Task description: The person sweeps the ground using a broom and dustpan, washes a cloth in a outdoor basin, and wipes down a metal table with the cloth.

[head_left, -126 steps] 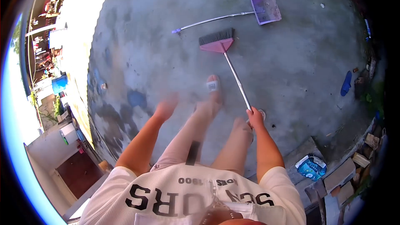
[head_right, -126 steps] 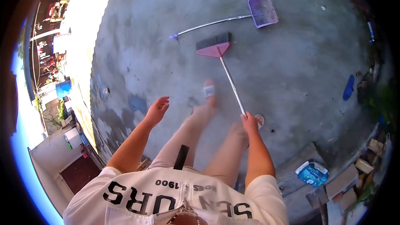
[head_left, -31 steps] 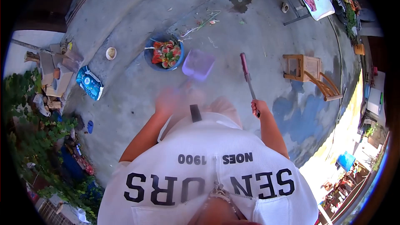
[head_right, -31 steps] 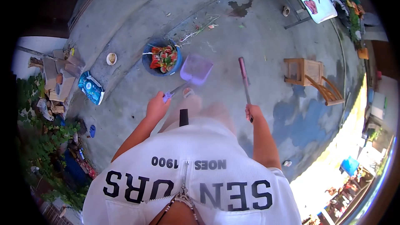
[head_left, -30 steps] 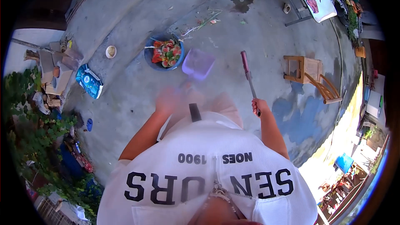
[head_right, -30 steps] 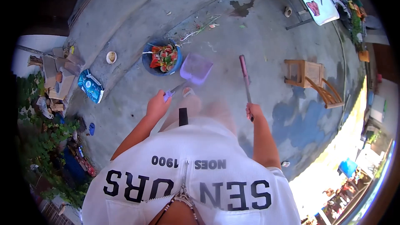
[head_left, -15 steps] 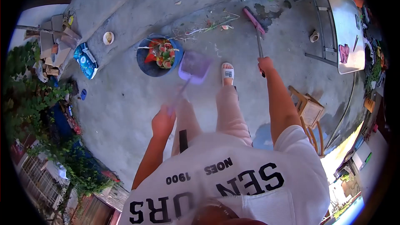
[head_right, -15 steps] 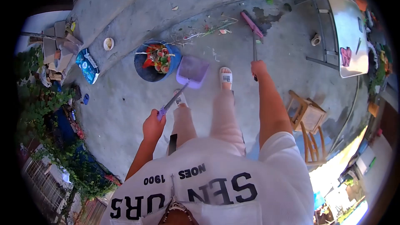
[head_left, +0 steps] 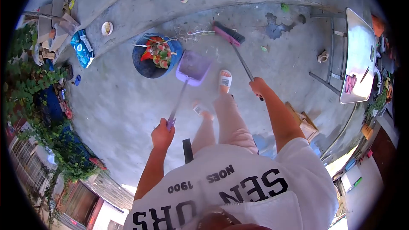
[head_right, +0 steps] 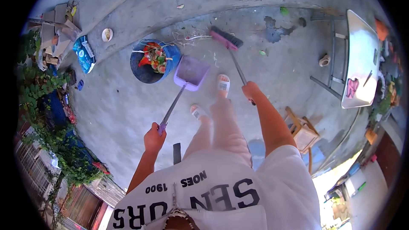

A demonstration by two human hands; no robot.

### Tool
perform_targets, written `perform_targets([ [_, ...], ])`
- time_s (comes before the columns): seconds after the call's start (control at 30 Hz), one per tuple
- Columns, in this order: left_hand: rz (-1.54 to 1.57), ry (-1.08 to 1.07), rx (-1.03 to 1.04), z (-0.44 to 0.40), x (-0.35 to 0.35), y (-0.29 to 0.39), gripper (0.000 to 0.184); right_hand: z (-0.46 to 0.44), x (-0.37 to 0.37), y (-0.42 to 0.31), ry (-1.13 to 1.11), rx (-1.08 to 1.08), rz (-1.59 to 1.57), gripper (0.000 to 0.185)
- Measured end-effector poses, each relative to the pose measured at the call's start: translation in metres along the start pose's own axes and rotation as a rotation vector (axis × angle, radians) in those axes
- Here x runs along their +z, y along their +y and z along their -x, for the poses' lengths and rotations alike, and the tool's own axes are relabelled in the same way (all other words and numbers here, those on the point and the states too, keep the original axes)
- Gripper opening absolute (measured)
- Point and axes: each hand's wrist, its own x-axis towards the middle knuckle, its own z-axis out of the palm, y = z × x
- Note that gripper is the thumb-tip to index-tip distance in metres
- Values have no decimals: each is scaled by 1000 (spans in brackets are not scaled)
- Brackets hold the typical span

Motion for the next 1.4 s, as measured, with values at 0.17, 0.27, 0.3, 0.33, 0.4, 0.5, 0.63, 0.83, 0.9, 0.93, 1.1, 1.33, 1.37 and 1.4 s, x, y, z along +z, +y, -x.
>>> perform_targets([
  [0.17,32,-25,-23,-7,-12,2,26,77,-35,1,-4,-159,-3,24],
  [0.27,40,-52,-38,-5,-13,4,27,33,-25,-35,233,-415,274,27],
  [0.3,30,-63,-53,-6,-14,8,27,22,-26,-65,238,-393,361,26],
  [0.33,19,-80,-70,-5,-16,12,27,11,-23,-97,239,-369,447,27],
  [0.4,12,-113,-97,-9,-22,16,27,-19,-5,-144,265,-456,536,29],
  [0.5,31,-131,-113,-9,-27,19,26,-49,36,-197,174,-429,659,32],
  [0.63,103,5,12,-8,-19,8,28,-40,63,-232,125,-350,784,30],
  [0.83,81,6,39,-5,-20,4,28,5,-7,-201,120,-369,1195,31],
  [0.9,91,47,72,-4,-16,2,29,12,-44,-172,95,-443,1225,31],
  [0.93,96,67,90,-5,-15,1,29,20,-62,-153,102,-461,1179,30],
  [1.1,71,1,43,-10,-17,6,29,53,-76,-113,207,-409,929,29],
  [1.33,5,-94,-18,-9,-32,16,23,-39,52,-90,206,-161,674,26],
  [1.37,-8,-99,-15,-9,-31,17,23,-31,71,-77,126,-123,637,27],
  [1.4,-20,-101,-14,-10,-30,16,22,-15,84,-65,128,-134,668,28],
])
